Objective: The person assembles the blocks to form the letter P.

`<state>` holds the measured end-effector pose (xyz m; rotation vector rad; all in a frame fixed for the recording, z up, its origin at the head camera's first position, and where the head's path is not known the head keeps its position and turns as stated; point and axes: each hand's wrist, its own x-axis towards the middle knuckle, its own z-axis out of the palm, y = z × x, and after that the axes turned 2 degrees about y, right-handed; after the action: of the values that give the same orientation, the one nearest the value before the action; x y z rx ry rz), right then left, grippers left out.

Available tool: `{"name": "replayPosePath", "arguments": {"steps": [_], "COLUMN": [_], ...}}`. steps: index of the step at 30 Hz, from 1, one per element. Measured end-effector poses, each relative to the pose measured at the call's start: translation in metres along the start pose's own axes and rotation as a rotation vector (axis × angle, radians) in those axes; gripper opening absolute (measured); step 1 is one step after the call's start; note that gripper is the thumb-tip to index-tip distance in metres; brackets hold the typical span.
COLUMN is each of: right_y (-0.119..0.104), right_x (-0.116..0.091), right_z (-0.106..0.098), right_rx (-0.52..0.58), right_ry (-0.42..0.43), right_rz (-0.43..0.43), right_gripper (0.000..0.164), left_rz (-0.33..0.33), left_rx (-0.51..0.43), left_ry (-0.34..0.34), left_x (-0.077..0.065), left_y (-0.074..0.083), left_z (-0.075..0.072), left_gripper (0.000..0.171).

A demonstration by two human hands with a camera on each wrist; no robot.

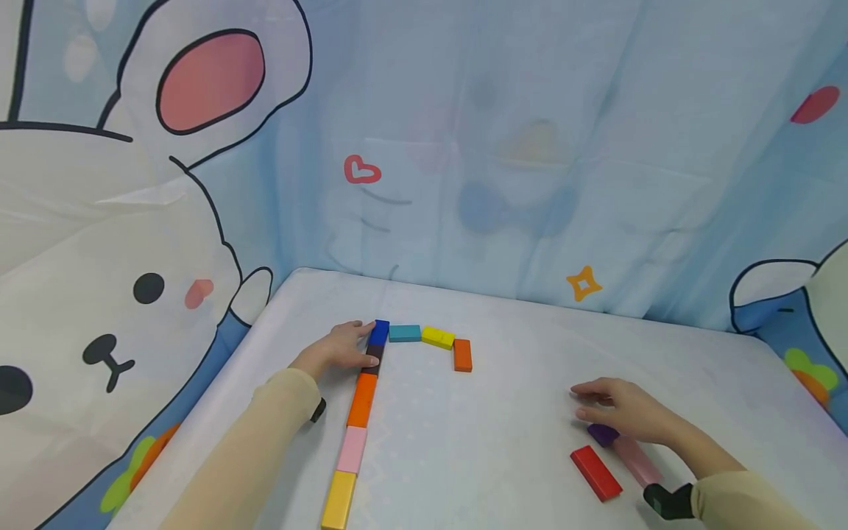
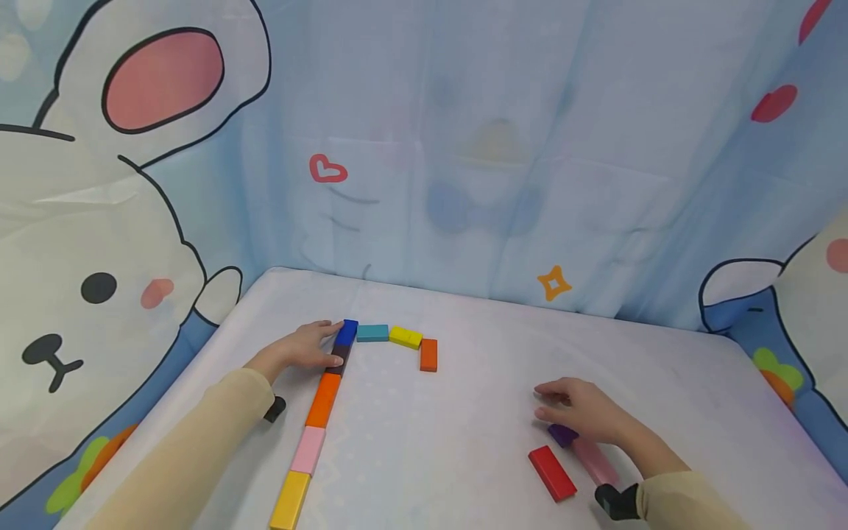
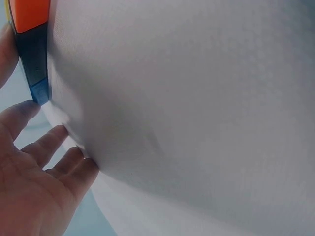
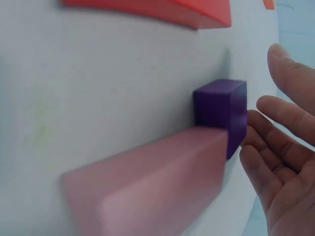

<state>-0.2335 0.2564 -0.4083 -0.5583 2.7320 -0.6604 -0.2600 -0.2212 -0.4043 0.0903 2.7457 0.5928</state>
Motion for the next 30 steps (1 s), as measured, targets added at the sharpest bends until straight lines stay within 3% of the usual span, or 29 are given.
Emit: {"name": "replayPosePath", "arguments": {"steps": [11,30], "right_y": [0.014,0.021], "right_x": [-0.025,-0.035], "right_z": [0.001,0.005], "right_rx": [0.047,0.002], "right_ry": [-0.005,0.039], "right_rz": [0.102,0.120], "right_gripper": [0.054,0.050], "left_rz": [0.000,-0.005], "left_rx": [-0.013,-0.017], "left_ry": [0.004,0.015], "left_x": [0.000,0.001], "left_y": [0.000,-0.001], "left_z": [0.000,0.001], "left_gripper": [0.077,0.077]}}
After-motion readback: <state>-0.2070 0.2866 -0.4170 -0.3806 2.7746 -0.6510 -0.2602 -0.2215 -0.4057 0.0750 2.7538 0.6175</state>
